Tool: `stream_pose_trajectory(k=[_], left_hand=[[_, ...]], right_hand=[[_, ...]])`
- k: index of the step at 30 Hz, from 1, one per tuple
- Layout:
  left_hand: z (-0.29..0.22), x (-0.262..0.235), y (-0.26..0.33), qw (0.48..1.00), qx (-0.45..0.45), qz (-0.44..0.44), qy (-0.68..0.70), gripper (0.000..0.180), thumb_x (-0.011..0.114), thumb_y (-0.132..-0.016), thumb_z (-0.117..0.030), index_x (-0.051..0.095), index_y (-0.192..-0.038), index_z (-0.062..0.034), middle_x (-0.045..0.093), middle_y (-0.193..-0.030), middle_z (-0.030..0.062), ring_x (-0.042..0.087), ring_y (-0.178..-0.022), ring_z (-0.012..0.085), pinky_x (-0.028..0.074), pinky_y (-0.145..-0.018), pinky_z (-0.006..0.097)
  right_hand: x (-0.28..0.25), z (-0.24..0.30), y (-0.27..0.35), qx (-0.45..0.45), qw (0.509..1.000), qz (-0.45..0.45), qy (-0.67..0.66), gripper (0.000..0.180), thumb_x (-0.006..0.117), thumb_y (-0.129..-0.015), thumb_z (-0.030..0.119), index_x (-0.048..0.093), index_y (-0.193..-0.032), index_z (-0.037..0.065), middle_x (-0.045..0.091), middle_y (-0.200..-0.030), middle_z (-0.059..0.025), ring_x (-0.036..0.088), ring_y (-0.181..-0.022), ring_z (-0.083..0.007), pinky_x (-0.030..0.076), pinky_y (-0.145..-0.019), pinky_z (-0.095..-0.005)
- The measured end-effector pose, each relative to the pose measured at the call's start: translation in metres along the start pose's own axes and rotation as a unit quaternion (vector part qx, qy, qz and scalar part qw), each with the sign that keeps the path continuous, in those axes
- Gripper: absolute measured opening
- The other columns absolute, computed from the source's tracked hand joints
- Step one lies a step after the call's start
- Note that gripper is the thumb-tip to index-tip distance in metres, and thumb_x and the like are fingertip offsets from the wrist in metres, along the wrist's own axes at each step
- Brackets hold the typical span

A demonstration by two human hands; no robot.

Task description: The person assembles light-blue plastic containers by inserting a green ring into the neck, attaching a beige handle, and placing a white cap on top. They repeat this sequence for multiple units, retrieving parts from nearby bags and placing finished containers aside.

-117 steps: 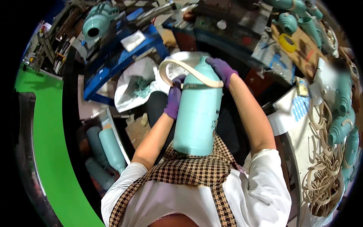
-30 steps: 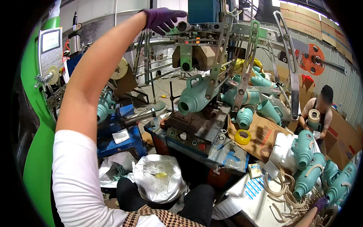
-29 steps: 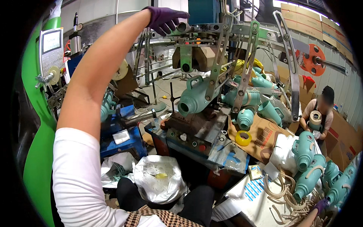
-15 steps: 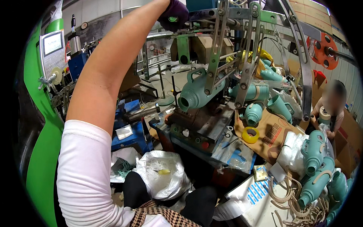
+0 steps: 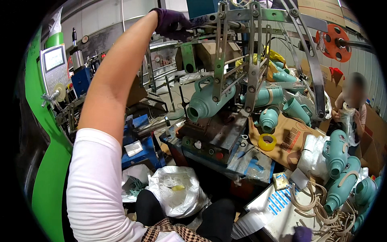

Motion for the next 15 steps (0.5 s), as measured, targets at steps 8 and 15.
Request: stream_pose_trajectory(k=[8,15], left_hand=[[-0.015,0.019,0.028,0.973,-0.012,-0.040,-0.226,0.011,0.067,-0.083,-0.018,0.062,-0.076,-0.0097,0.054,-0.058,0.0015,0.048,-0.043,0.0116,0.036,-0.040,0.027],[-0.026,0.021,0.015,0.940,-0.008,-0.060,-0.337,0.014,0.066,-0.080,-0.014,0.059,-0.069,-0.0086,0.056,-0.062,0.0050,0.051,-0.045,0.0149,0.037,-0.042,0.033]], right_hand=[[0.033,0.084,-0.064,-0.086,0.980,-0.025,-0.180,0.032,0.071,-0.069,0.008,0.068,-0.099,0.019,0.068,-0.085,-0.0045,0.065,-0.073,-0.0270,0.049,-0.062,-0.0423],[0.047,0.083,-0.074,-0.095,0.971,0.002,-0.218,0.032,0.072,-0.068,0.007,0.067,-0.099,0.017,0.069,-0.083,-0.0067,0.065,-0.071,-0.0291,0.048,-0.062,-0.0427]])
Point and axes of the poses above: each hand's wrist, its own y-axis away from the middle knuckle, its own x-axis out of the palm, z = x × y, the point moved 2 cm from there along -y, towards the middle knuckle
